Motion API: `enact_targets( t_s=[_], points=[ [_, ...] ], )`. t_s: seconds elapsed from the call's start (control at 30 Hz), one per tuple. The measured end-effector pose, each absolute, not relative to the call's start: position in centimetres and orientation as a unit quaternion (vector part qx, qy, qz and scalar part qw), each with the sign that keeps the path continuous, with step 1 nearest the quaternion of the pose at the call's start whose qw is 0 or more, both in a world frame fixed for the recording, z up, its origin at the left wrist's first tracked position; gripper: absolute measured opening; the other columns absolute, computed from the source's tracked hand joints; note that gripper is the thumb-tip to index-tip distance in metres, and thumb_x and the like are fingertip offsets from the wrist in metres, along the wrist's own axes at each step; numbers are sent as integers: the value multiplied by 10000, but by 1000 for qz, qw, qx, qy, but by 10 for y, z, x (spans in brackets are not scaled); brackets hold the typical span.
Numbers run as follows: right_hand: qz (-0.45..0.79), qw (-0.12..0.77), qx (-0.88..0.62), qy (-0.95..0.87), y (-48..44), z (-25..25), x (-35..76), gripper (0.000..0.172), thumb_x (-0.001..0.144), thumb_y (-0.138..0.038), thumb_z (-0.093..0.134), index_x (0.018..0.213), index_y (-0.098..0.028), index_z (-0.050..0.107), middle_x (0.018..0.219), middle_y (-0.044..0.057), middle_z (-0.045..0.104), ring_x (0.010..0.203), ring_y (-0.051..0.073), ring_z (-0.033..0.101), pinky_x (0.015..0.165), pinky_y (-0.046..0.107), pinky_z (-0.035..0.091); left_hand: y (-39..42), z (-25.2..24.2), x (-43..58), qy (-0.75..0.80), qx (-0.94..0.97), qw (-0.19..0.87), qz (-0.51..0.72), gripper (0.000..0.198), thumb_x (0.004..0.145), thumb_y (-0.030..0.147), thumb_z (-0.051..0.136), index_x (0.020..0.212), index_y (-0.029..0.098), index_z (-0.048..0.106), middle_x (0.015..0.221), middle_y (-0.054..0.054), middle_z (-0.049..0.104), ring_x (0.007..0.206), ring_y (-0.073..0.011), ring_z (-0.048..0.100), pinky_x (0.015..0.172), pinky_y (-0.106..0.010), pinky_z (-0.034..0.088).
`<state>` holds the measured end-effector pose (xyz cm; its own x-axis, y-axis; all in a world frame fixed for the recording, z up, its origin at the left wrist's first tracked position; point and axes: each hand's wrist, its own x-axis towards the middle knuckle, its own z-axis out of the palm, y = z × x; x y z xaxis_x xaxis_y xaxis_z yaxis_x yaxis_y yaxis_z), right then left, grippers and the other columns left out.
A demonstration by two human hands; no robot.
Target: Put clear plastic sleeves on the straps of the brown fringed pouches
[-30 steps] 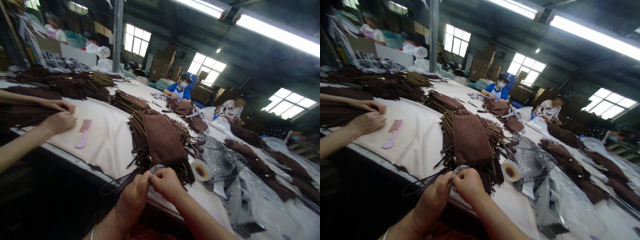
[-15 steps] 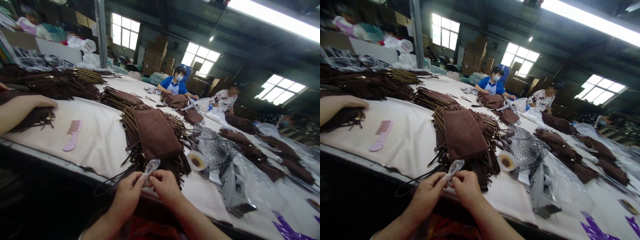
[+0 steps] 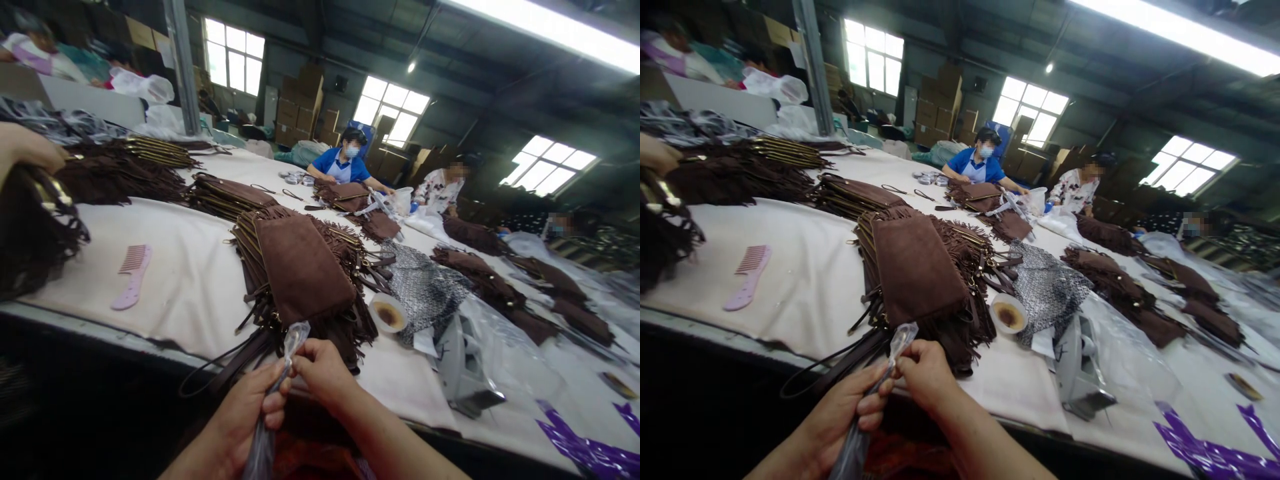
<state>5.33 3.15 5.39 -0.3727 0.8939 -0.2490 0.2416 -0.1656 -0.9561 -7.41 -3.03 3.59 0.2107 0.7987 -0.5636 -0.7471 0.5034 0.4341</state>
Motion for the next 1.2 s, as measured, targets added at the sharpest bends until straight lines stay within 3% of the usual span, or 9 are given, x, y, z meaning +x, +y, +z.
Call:
enact_targets(
  t_s=[0.17,0.3,0.4,0.5,0.57,0.67,0.83,1.03,1.2],
  points=[
    [591,234,-497,-590,39,48,49,101,660,-162,583,676,-119,674,610,-12,630,572,113,520,580,213,399,-34,40,-70,436,88,754,483,289,760,404,702,782,144,578,591,50,485,382,-7,273,356,-131,235],
    [557,209,-520,-613,35,38,48,127,700,-161,561,716,-106,675,621,-3,627,565,118,512,535,213,367,-39,36,-65,560,245,624,487,399,817,551,569,700,170,557,542,35,498,365,-60,343,357,-189,271],
    [466,162,-513,-702,29,49,57,158,775,-214,566,742,-132,696,679,28,670,629,150,572,575,229,392,-39,31,-70,639,382,458,486,353,857,467,540,662,179,597,519,8,522,444,-121,462,440,-231,346],
    [288,136,-454,-832,27,82,64,199,866,-249,529,802,-172,700,770,55,692,731,172,611,669,253,413,-38,25,-77,651,484,312,495,250,876,346,542,713,192,650,663,-40,637,639,-180,585,618,-274,432],
    [205,110,-366,-901,32,108,58,191,883,-194,499,942,-191,682,880,66,695,811,170,622,726,249,422,-39,21,-79,633,526,264,502,219,897,301,516,778,200,669,772,-62,679,753,-207,622,732,-302,454],
    [145,13,-260,-954,44,135,38,313,819,-113,524,1101,-209,619,1005,65,685,900,172,629,747,240,436,-40,17,-80,609,551,244,515,199,923,256,483,936,210,676,924,-84,701,895,-223,638,858,-324,450],
    [85,-86,-169,-978,60,142,10,407,734,-49,537,1098,-224,586,976,29,679,899,181,635,691,247,443,-43,19,-86,597,550,250,528,241,931,226,475,1090,230,655,1124,-101,672,1055,-246,603,961,-356,419],
    [0,-129,-132,-983,60,138,-1,210,770,-119,573,942,-225,632,886,22,615,683,152,612,484,234,356,-45,18,-91,589,543,269,535,244,934,219,448,1059,214,657,995,-101,681,959,-245,619,882,-352,443],
    [-20,-121,-124,-985,59,137,2,67,787,-134,585,796,-191,620,834,18,582,605,123,546,468,254,312,-45,19,-88,602,536,279,521,220,937,264,443,945,198,652,899,-94,675,852,-229,624,793,-324,439]
  ],
)
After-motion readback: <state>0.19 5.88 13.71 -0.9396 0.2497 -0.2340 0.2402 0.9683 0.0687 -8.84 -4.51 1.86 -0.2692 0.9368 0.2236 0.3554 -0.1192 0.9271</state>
